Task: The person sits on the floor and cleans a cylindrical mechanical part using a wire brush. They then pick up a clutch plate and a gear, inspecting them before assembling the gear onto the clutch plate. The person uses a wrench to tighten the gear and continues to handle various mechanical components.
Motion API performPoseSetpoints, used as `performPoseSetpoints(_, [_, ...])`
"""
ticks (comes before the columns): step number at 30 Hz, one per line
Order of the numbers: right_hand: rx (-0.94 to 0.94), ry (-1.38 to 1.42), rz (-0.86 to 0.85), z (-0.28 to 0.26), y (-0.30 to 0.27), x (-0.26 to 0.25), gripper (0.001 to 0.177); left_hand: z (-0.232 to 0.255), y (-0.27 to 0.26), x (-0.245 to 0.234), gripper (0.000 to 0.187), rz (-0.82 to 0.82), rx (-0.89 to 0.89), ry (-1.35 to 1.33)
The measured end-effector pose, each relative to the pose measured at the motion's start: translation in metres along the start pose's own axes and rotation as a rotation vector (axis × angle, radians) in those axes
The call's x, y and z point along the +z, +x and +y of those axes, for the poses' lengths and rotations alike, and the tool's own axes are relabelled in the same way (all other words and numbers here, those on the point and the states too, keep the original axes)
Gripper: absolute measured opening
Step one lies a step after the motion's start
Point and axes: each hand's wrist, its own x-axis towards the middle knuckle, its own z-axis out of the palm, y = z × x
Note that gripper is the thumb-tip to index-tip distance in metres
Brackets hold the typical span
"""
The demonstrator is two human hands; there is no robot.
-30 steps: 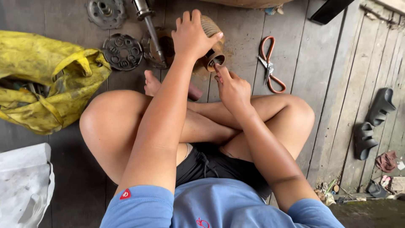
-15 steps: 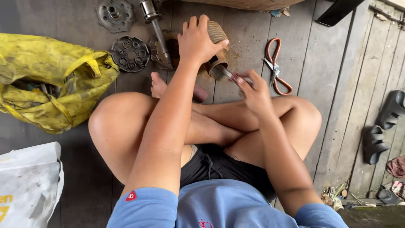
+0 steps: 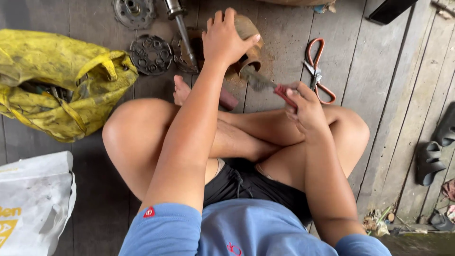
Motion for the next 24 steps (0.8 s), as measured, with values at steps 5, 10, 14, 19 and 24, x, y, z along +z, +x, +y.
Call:
performPoseSetpoints(5, [0.045,0.074,0.132,0.031,0.038,0.04,0.016,0.011,-0.002,-0.008,0.086,-0.017,0.065,0.043])
performPoseSetpoints(10, [0.072,0.125,0.031,0.017,0.008,0.004,0.015,0.002,-0.001,-0.008,0.081,0.017,0.017,-0.011])
performPoseSetpoints(14, [0.055,0.239,0.04,0.031,0.036,0.018,0.01,0.003,-0.001,-0.005,0.084,-0.012,-0.014,-0.025])
performPoseSetpoints(19, [0.133,0.25,0.118,0.033,0.035,0.032,0.003,-0.001,0.0,-0.008,0.082,-0.007,0.001,-0.031])
performPoseSetpoints(24, [0.155,0.31,0.123,0.035,0.021,0.013,0.016,-0.001,0.008,0.002,0.079,0.028,-0.067,-0.068])
